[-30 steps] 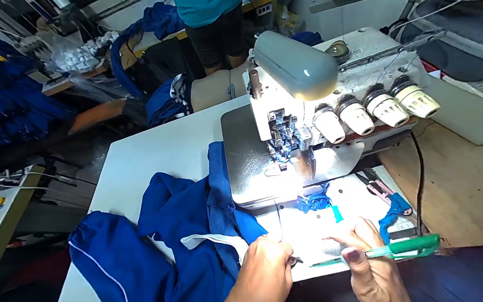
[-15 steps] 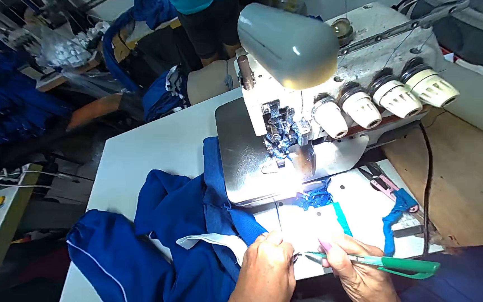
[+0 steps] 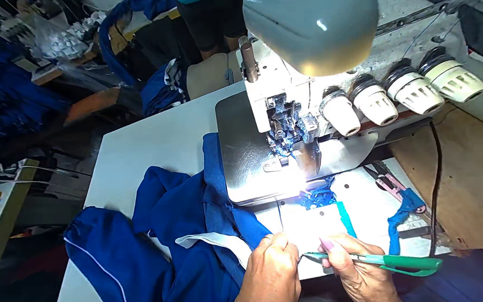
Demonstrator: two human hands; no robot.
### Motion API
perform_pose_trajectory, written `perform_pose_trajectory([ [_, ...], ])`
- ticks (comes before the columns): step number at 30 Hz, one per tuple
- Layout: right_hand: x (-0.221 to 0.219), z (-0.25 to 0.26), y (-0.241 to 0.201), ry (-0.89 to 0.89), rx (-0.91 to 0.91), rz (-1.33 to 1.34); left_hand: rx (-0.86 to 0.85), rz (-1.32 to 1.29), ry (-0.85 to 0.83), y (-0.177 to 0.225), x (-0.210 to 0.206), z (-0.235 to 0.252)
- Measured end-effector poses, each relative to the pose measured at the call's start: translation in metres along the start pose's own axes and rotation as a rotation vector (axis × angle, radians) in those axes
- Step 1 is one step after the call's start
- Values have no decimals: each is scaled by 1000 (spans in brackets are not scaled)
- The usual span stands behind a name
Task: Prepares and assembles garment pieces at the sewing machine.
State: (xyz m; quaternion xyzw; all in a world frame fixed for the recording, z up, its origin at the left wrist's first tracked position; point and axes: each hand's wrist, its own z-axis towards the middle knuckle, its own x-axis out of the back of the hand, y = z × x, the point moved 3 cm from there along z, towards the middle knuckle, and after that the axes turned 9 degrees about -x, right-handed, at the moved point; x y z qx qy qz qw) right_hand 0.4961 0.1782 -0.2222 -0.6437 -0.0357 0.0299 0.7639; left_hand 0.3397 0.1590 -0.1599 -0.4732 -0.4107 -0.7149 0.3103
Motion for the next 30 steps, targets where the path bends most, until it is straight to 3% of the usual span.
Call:
perform_pose_trajectory([
  [10, -4, -2, 2, -25, 25, -135, -33, 29, 2, 2, -2, -1],
  [16, -4, -1, -3, -29, 211, -342, -85, 37, 28, 6, -4, 1],
  [23, 0, -3, -6, 52, 205, -342, -93, 62, 49, 6, -5, -4],
  [30, 0, -3, -3, 40, 90, -140, -78, 83, 54, 7, -5, -6],
])
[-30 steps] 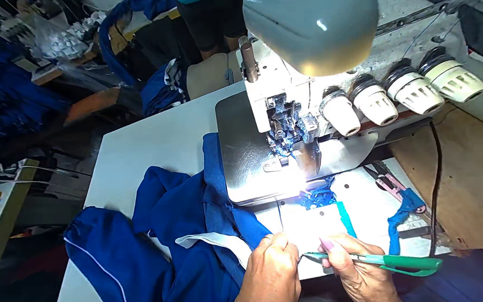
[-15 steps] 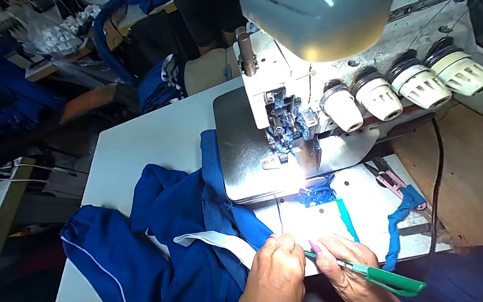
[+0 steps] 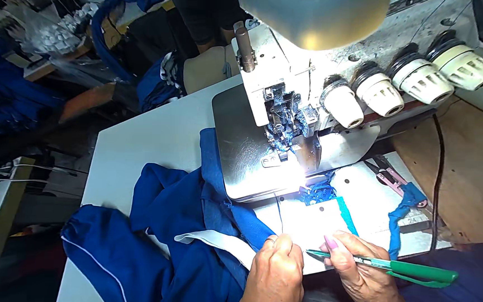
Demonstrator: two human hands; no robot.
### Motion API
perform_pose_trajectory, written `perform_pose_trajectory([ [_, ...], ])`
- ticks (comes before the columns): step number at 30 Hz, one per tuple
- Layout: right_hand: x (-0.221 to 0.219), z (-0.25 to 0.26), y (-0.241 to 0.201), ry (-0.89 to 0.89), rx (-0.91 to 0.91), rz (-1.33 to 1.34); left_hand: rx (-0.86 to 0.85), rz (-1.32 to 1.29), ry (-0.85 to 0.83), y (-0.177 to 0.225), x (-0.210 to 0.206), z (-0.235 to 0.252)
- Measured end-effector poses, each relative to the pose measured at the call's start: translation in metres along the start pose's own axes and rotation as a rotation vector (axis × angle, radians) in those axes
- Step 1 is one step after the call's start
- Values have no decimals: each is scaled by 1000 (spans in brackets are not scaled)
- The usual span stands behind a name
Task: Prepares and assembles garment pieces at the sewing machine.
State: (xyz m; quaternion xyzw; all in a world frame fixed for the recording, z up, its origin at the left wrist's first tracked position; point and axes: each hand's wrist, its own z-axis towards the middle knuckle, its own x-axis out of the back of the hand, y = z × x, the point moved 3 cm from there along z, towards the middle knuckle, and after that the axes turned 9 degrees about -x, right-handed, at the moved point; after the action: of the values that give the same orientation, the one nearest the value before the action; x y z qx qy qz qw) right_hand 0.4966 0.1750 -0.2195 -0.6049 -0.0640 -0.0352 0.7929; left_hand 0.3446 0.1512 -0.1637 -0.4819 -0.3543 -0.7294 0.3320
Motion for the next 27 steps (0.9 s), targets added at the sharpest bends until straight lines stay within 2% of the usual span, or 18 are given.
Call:
perform_pose_trajectory([
  [6, -3, -1, 1, -35, 39, -57, 8, -4, 6, 2, 0, -2],
  [10, -5, -1, 1, -69, 151, -188, 4, 20, 4, 5, 0, -2],
  [14, -3, -3, 0, -19, 211, -229, 4, 31, 2, 7, 0, -2],
  [19, 2, -4, 0, 86, 107, -166, 21, 19, 0, 4, 2, -6],
  [27, -4, -3, 2, 5, 65, -50, 18, 37, 29, 6, 0, -5],
])
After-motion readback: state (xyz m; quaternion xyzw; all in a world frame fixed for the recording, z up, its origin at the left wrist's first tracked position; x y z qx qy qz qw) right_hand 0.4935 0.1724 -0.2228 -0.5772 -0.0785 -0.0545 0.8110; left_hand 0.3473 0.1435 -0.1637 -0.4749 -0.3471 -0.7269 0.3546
